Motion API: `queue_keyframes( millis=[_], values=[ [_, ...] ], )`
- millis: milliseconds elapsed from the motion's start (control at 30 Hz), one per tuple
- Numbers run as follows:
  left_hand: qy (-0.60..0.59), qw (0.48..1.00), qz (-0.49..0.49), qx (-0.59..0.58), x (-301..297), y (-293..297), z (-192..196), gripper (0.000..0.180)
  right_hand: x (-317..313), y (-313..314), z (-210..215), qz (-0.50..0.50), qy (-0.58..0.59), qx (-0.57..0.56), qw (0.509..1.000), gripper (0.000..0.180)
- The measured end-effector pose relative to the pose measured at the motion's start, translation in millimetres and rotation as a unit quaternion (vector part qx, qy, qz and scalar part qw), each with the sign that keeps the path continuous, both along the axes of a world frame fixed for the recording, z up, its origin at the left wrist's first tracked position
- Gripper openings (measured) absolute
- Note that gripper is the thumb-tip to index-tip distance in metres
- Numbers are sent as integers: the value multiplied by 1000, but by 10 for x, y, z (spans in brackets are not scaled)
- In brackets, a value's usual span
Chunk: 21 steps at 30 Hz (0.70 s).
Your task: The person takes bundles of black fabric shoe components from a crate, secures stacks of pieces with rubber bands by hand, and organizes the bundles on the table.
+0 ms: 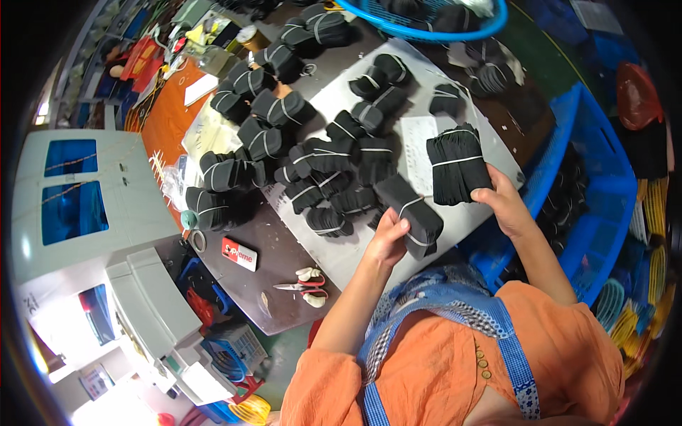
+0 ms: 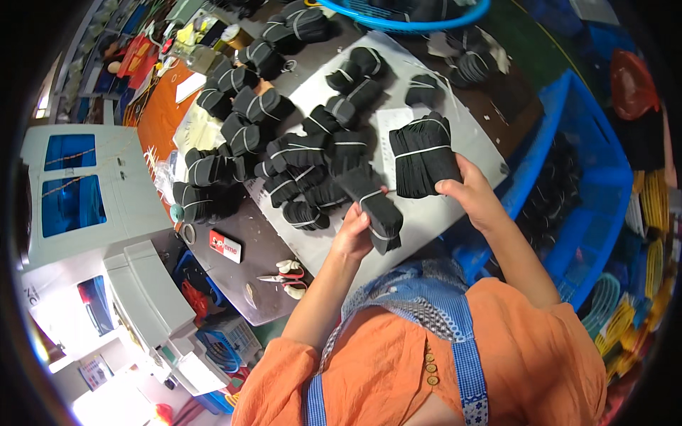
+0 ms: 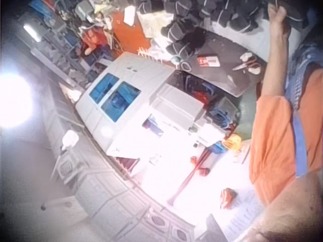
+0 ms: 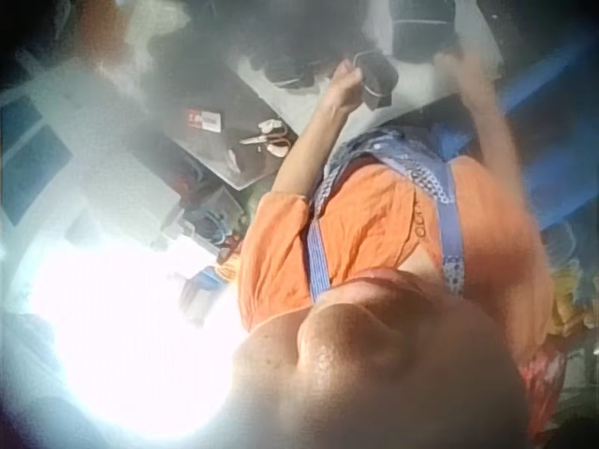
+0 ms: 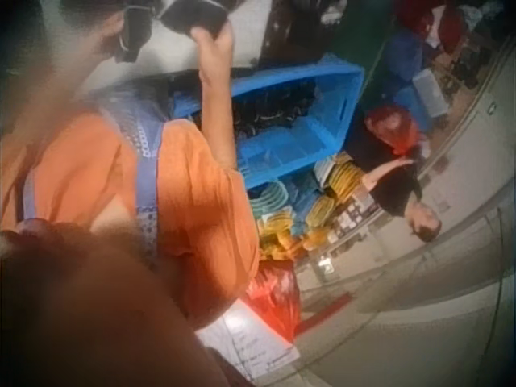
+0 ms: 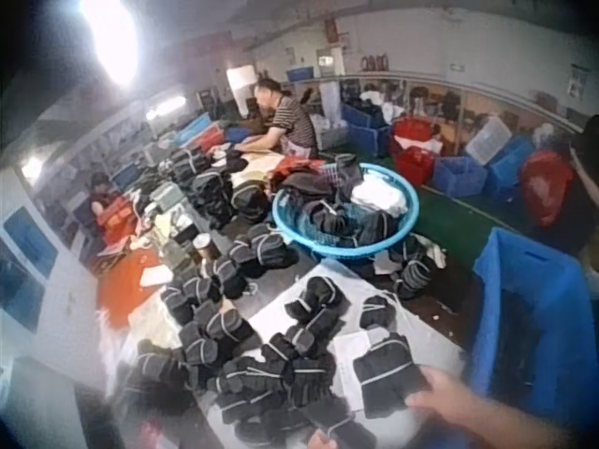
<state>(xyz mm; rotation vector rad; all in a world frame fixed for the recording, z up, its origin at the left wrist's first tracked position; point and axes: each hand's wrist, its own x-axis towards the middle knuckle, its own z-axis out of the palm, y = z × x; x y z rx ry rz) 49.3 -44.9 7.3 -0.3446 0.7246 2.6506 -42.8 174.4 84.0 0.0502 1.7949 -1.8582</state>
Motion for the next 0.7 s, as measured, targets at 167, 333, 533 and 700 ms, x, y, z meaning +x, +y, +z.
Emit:
queue_keyframes(
  millis=[167,333,533,700],
  values=[
    [-24,996,87,6,154,-565,-112,75,-406,-707,-5,38,12,-1,999,60],
    [-44,987,151,19,131,-1016,-216,74,-696,-1311,63,59,25,22,998,62],
    [-50,980,186,47,-62,-1287,-221,72,-943,-1712,3,52,21,54,997,77],
    [-36,973,213,77,-133,-1415,-314,72,-1177,-1886,-25,33,48,76,995,73]
  ],
)
